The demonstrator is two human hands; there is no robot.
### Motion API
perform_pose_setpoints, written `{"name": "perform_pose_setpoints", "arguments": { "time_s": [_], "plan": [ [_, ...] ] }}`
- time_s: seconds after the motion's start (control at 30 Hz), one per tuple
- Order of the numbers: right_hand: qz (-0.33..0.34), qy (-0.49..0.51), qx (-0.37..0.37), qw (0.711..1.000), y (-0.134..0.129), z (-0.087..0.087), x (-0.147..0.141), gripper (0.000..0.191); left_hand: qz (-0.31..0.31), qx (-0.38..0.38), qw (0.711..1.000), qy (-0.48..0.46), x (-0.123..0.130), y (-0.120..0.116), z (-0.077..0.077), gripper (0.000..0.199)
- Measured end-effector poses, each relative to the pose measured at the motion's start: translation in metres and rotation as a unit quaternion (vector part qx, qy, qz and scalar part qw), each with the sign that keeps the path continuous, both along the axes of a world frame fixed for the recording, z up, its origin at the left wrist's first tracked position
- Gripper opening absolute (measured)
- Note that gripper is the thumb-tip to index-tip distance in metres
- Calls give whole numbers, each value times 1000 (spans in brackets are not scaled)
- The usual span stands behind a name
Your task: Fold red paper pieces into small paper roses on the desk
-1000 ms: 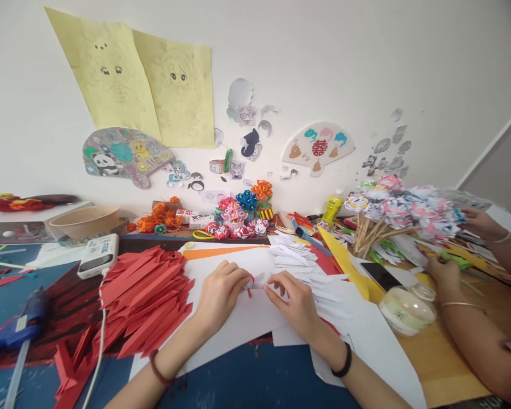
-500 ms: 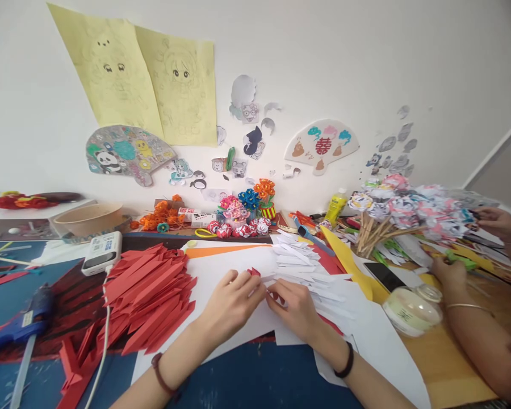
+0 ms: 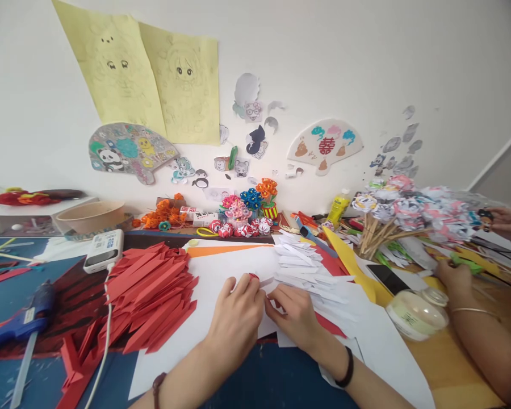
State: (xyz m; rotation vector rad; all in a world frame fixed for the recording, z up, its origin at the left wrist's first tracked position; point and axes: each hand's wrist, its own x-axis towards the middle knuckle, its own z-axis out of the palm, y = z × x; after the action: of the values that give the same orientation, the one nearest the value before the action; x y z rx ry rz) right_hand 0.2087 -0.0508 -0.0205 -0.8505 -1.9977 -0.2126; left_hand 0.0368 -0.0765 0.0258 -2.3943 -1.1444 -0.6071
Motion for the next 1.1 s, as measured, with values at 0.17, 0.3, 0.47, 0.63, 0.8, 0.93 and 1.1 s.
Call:
{"name": "perform_pose_setpoints", "arguments": {
  "time_s": [0.17,0.3,0.47,0.63,0.8,0.93,1.1],
  "plan": [
    [16,12,4,1000,-1,1,0,27,-18,45,998,35,0,3,-2,14],
    [26,1,-5,1000,-1,6,3,22,-37,71,996,39,-4,9,0,15],
    [45,-31,10,998,-1,16,7,11,-60,48,997,12,-8,15,-3,8],
    [46,-24,-11,999,4,22,15,10,-75,16,995,-64,-14,21,-3,12],
    [24,-20,1,1000,6,17,17,10,-88,3,991,-102,-14,23,-3,16],
    [16,-31,-3,999,6,16,17,13,-89,-8,990,-105,-13,20,-3,22],
    [27,-38,2,999,7,18,19,13,-89,-11,989,-113,-13,21,-4,22]
  ]
}}
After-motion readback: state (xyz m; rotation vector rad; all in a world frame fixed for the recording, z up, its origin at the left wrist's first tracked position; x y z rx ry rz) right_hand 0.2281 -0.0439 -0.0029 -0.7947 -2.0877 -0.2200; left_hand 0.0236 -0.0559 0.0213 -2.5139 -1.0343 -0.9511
